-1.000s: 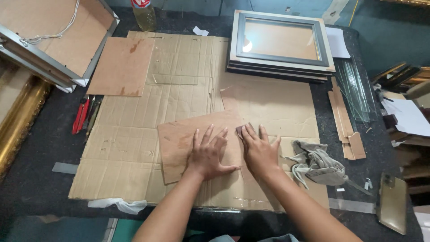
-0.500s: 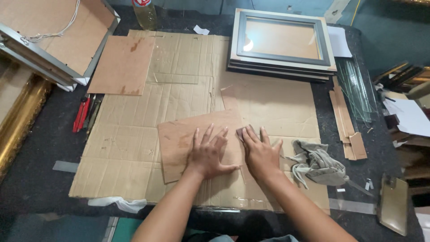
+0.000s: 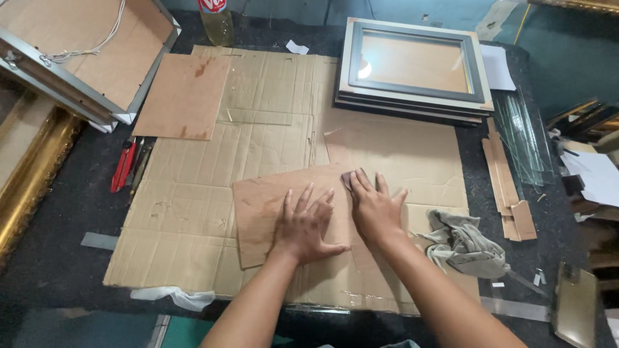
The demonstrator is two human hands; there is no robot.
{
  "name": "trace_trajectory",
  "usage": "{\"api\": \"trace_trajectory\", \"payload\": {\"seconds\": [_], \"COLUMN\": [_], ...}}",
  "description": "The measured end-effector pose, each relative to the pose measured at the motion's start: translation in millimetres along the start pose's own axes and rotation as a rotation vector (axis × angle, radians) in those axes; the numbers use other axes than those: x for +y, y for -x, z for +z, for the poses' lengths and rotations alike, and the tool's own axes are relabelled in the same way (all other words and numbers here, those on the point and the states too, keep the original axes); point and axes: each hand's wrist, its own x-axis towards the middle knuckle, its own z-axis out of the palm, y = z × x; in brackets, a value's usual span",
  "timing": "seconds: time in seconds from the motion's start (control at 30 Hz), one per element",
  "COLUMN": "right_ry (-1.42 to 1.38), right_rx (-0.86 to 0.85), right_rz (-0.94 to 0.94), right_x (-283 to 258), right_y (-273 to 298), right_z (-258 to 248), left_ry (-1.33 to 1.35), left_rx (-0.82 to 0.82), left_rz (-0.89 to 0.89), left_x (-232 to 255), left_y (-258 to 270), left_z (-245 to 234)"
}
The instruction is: Sanding a wooden board using a piece of sandpaper on a workbench.
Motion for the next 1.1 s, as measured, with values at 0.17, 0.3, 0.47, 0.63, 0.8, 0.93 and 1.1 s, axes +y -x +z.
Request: {"api": "trace_trajectory", "payload": {"seconds": [0.17, 0.3, 0.47, 0.63, 0.8, 0.93, 1.1], "right_ry": [-0.002, -0.004, -0.002, -0.032, -0.054, -0.037, -0.063], "right_rx": [0.009, 0.084, 0.003, -0.026, -0.002, -0.043, 0.031], "right_rz": [0.016, -0.002, -0.007, -0.006, 0.015, 0.015, 0.013], "right_x": [-0.5, -0.6, -5.3, -10.0, -10.4, -4.9, -12.4], "right_y": [-4.9, -39.6, -9.2, -23.2, -39.5, -8.1, -32.9], "right_z": [4.1, 18.1, 1.2, -2.4, 1.9, -0.7, -1.4], "left_ry": [0.03, 0.024, 0.015, 0.023, 0.033, 0.029, -0.018], "left_rx": [-0.029, -0.034, -0.028, -0.037, -0.011, -0.017, -0.06], "left_rz": [-0.004, 0.007, -0.005, 0.0, -0.008, -0.001, 0.021], "left_x": [-2.9, -4.8, -2.4, -2.8, -1.0, -1.6, -2.5], "left_y": [-3.5, -0.5, -1.1, 0.7, -0.6, -0.8, -0.5], "left_z": [3.4, 7.2, 4.9, 5.2, 0.1, 3.0, 1.8]}}
